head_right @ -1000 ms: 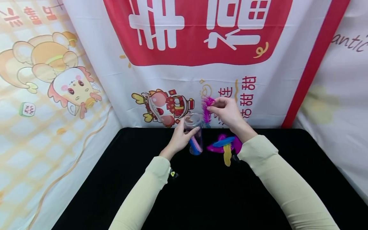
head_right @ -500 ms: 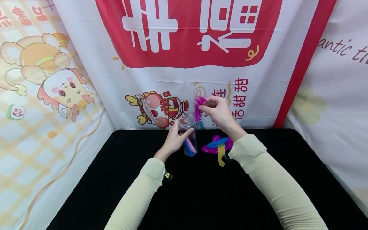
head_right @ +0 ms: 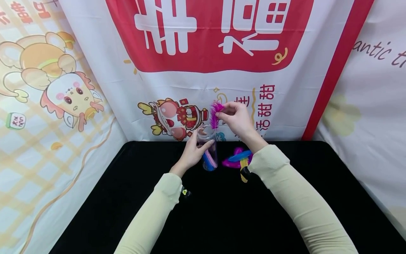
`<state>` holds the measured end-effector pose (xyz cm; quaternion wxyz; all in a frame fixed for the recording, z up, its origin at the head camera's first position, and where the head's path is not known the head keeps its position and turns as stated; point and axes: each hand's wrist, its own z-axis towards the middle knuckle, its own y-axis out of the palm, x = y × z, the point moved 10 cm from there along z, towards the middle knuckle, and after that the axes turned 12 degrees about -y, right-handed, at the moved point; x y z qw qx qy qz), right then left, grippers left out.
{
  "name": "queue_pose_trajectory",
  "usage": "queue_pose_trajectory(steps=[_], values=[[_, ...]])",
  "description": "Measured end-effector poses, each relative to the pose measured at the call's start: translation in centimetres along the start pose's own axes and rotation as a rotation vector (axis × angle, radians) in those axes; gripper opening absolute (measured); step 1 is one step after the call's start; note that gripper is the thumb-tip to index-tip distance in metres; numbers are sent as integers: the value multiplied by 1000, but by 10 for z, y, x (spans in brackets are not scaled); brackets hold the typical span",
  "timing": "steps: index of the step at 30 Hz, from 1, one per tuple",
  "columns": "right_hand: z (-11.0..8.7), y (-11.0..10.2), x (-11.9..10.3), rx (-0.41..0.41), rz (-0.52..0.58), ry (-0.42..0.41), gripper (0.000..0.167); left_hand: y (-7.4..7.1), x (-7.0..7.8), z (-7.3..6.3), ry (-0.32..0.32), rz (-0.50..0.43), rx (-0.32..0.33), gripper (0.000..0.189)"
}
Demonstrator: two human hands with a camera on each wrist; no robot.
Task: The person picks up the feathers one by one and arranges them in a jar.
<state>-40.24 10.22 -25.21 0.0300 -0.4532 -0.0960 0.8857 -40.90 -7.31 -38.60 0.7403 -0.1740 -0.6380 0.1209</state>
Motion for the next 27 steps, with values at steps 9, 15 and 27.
queue_pose_trajectory(steps=[9, 15, 27], values=[[1, 7, 4, -1, 4, -21, 15, 0, 0, 0, 4, -5, 0, 74], [0, 10, 6, -13, -1, -25, 14, 0, 1, 0, 8, -6, 6, 74], [-6, 21, 19, -102, -101, -5, 20, 0, 0, 0, 12, -15, -2, 76]])
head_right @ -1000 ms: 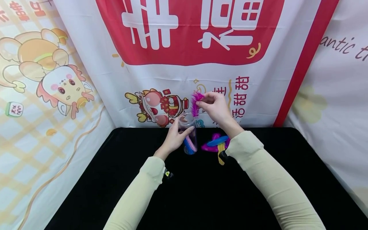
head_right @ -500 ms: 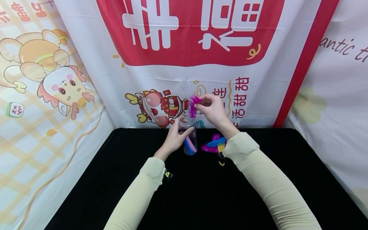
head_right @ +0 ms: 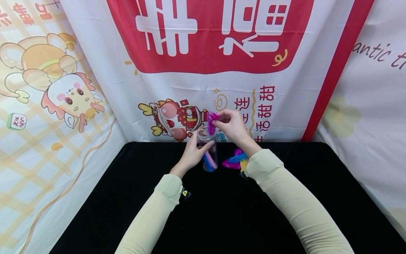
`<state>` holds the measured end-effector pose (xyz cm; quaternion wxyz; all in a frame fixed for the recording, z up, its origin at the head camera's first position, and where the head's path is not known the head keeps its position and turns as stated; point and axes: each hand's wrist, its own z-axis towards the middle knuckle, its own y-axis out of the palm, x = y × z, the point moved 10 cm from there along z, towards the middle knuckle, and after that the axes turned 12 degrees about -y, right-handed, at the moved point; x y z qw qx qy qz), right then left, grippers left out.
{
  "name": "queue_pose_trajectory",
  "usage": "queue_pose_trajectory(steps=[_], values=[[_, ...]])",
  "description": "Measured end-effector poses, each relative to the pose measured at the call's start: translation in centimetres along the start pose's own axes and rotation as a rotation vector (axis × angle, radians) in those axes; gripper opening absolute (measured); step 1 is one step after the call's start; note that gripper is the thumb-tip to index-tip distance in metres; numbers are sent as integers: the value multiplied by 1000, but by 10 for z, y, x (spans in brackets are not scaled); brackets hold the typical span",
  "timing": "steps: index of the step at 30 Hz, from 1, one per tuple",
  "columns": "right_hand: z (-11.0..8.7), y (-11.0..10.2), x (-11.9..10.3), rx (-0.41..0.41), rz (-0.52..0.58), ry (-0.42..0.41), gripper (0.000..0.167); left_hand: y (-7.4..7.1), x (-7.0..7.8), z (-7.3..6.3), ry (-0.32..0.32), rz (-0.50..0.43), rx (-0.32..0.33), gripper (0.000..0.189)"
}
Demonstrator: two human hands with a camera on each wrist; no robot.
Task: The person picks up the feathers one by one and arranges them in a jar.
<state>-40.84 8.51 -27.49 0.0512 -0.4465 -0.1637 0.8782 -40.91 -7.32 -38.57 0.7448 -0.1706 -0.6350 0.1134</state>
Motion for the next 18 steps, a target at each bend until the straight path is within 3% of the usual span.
queue_pose_trajectory(steps=[18], values=[[-8, 7, 4, -74, -119, -15, 15, 1, 2, -1, 16, 4, -10, 75]])
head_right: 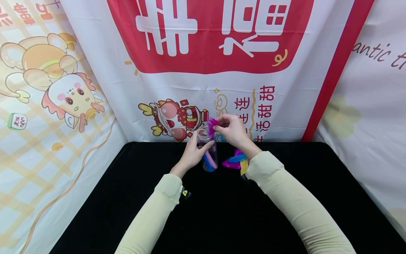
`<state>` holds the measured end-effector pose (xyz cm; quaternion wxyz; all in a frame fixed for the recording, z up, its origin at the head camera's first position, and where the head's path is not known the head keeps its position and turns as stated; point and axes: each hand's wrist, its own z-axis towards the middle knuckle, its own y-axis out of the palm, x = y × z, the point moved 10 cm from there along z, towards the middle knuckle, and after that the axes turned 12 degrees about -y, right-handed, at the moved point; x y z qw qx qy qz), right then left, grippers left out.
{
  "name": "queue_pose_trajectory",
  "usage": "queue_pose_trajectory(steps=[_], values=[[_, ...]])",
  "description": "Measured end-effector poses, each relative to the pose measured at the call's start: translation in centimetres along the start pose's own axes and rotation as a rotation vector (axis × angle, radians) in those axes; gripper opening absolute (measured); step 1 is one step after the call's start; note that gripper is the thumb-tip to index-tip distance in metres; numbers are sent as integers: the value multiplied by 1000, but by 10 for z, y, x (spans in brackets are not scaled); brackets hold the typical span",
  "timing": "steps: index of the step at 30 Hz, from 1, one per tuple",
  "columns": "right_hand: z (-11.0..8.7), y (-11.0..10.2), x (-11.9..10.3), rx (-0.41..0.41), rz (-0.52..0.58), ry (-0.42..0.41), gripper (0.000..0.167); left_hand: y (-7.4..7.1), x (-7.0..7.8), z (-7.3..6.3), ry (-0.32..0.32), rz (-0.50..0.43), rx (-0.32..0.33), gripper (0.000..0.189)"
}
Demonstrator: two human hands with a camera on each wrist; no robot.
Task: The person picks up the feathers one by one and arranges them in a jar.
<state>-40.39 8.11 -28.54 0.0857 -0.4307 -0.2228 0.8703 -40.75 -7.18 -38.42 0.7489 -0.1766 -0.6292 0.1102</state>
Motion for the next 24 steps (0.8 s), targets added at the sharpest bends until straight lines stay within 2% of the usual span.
queue_pose_trajectory(steps=[9, 24], values=[[1, 7, 4, -46, -56, 10, 15, 1, -3, -1, -32, 4, -7, 77], [5, 12, 3, -89, -74, 6, 15, 0, -1, 0, -13, 21, 9, 81]])
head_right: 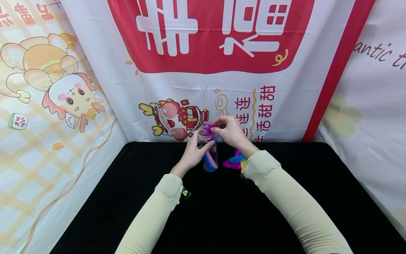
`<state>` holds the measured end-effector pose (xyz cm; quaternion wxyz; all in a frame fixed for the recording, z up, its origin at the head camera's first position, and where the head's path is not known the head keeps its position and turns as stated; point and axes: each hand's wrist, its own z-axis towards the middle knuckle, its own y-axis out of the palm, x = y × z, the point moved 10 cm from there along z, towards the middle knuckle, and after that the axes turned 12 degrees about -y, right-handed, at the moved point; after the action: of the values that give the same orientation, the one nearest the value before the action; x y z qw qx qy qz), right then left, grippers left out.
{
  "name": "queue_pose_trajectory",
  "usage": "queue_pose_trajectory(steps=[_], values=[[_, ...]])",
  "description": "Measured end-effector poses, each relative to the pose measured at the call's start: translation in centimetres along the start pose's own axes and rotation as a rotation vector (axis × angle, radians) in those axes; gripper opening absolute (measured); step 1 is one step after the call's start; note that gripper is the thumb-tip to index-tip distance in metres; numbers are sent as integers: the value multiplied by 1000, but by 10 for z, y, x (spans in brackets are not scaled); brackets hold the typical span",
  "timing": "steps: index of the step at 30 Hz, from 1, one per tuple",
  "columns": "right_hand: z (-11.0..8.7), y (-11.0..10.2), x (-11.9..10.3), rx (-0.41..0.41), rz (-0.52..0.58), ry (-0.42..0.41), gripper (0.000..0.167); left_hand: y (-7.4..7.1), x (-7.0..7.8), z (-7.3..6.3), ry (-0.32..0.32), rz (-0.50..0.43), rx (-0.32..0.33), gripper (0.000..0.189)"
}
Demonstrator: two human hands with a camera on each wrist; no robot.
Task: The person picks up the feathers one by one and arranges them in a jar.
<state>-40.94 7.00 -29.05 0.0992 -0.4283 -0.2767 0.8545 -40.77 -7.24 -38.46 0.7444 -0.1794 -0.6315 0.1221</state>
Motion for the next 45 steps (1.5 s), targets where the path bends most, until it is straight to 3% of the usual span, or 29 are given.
queue_pose_trajectory(steps=[20, 35, 45], values=[[-1, 4, 5, -57, 41, 19, 16, 2, -2, 1, -3, -17, -1, 77], [-8, -6, -1, -51, 42, -42, 13, 0, 0, 0, -8, -25, 3, 79], [-14, -12, 7, -75, 46, -9, 17, 0, -1, -1, -11, -20, 14, 78]])
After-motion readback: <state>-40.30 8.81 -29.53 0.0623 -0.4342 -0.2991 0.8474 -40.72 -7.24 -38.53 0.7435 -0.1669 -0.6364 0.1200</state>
